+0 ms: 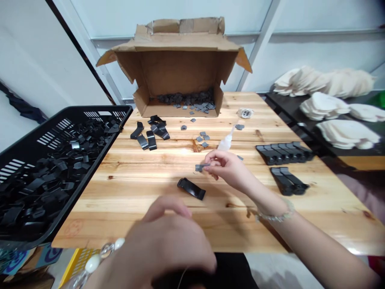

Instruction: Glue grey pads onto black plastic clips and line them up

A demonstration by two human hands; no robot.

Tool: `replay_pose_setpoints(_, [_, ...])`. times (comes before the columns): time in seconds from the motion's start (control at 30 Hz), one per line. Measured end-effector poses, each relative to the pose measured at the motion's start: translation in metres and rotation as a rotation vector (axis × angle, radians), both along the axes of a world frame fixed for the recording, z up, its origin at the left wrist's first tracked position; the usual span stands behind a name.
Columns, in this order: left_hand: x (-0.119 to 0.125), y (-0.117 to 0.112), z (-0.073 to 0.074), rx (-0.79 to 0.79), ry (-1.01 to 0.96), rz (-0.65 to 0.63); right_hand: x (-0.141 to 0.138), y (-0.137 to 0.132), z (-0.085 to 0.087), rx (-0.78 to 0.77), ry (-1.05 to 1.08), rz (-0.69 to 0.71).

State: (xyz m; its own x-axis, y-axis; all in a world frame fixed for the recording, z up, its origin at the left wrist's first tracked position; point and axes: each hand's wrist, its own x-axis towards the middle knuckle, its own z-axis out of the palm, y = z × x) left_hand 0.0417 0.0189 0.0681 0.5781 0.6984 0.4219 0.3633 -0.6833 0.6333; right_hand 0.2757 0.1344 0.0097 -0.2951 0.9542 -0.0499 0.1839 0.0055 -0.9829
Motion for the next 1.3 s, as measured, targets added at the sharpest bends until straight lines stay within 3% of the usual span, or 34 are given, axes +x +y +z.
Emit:
replay_pose_setpoints(0.07, [0.012, 0.016, -0.001, 0.064, -0.019, -0.020, 0.001, -0.005, 0.010, 0.022, 0.083, 0.030])
replay_pose_setpoints(0.2, [0.029, 0.056, -0.017, -0.051, 0.107, 0.202, 0.005, -0.012, 0.010, 0.145, 0.161, 0.109])
replay_pose_setpoints(0.4, [0.039, 0.087, -0.040, -0.179, 0.223, 0.071, 0.007, -0.017, -0.009, 0.116, 0.305, 0.123])
replay_pose_setpoints(0.6, [0.045, 0.089, -0.050, -0.529, 0.011, 0.078, 0.006, -0.023, -0.014, 0.017, 0.327, 0.124])
replay_pose_setpoints(0.73, [0.042, 0.088, -0.056, -0.688, -0.110, 0.082, 0.005, -0.027, -0.011, -0.110, 0.411, 0.056])
replay_pose_setpoints(0.9, [0.040, 0.086, -0.059, -0.890, -0.246, 0.092, 0.005, -0.028, -0.009, -0.216, 0.473, 0.077])
replay_pose_setpoints(1.3, [0.038, 0.084, -0.053, -1.027, -0.364, 0.095, 0.001, -0.031, -0.012, -0.402, 0.488, 0.085])
